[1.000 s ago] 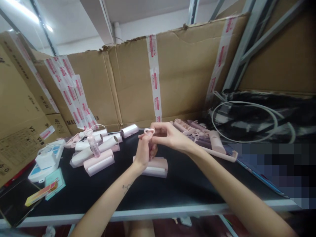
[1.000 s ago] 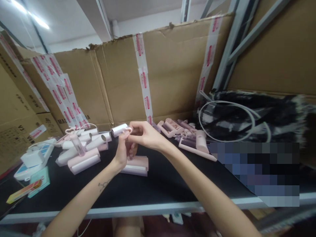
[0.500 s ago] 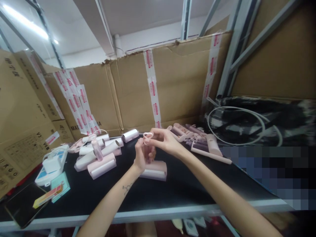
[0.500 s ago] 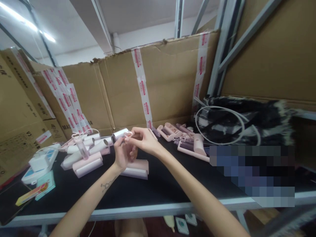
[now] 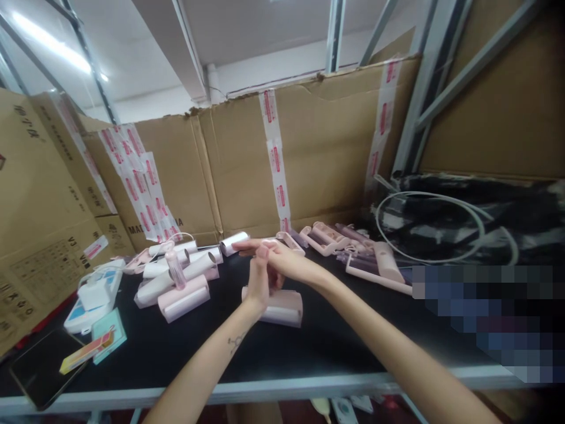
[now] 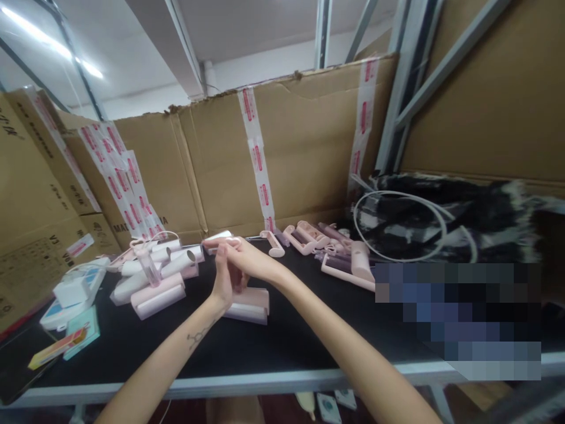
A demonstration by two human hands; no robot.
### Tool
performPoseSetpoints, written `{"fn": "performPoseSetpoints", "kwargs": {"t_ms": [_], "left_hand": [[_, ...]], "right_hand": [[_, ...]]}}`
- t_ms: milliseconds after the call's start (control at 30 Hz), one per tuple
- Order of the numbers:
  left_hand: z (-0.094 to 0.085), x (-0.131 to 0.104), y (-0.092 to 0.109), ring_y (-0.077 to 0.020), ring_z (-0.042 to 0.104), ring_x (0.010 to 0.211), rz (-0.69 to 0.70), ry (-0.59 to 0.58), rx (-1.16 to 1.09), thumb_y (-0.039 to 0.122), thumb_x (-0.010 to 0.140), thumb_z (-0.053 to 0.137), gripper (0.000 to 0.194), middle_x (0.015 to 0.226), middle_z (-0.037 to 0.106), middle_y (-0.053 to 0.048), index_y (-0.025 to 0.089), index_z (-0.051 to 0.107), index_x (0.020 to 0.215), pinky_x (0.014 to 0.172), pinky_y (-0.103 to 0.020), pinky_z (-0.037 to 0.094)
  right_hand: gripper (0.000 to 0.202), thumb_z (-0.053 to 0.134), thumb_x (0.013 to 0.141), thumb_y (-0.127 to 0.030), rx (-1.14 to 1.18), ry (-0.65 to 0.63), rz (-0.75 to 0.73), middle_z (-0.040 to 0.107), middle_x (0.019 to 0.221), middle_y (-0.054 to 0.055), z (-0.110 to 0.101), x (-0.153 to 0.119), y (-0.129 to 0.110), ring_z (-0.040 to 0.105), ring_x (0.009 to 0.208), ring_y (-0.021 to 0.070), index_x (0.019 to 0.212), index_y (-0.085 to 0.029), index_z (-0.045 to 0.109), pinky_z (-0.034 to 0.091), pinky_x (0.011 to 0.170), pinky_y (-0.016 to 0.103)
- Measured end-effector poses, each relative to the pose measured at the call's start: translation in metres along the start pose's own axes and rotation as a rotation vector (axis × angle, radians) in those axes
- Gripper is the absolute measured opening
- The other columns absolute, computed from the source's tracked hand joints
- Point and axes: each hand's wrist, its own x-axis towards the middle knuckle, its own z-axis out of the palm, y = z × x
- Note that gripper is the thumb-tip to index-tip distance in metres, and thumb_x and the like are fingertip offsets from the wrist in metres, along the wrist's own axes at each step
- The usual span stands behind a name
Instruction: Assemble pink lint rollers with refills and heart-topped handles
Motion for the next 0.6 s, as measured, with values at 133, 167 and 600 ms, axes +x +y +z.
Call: {"fn": "performPoseSetpoints", "kwargs": {"t_ms": [133, 167, 600], "left_hand": [[0.007, -0.002, 0.007, -0.0059, 0.023, 0.023, 0.026, 0.070, 0.024, 0.071, 0.071, 0.037, 0.054, 0.029, 0.026, 0.009, 0.020, 0.041, 0.055, 0.027, -0.019, 0.015], [0.008, -0.002, 0.008, -0.0058, 0.023, 0.023, 0.032, 0.081, 0.035, 0.070, 0.071, 0.037, 0.053, 0.029, 0.025, 0.008, 0.020, 0.038, 0.054, 0.027, -0.019, 0.015], [-0.020, 0.004, 0.011, -0.0112, 0.049, 0.044, 0.053, -0.293, 0.158, 0.078, 0.058, 0.048, 0.065, 0.058, 0.055, -0.002, 0.015, 0.051, 0.074, 0.040, -0.023, 0.036]], "right_hand": [[0.036, 0.041, 0.080, -0.027, -0.123, -0.032, 0.078, 0.065, 0.067, 0.002, -0.005, 0.001, -0.005, 0.055, 0.042, 0.0101, 0.103, -0.019, 0.067, 0.043, 0.035, 0.018], [0.034, 0.043, 0.078, -0.026, -0.157, -0.035, 0.071, 0.066, 0.072, 0.003, -0.008, 0.001, -0.006, 0.057, 0.045, 0.0107, 0.100, -0.018, 0.068, 0.044, 0.037, 0.018], [0.059, 0.037, 0.087, -0.051, -0.134, 0.016, -0.106, 0.056, 0.117, 0.011, -0.021, -0.014, 0.010, 0.063, 0.080, 0.0209, 0.139, -0.025, 0.029, 0.053, 0.063, 0.032]]}}
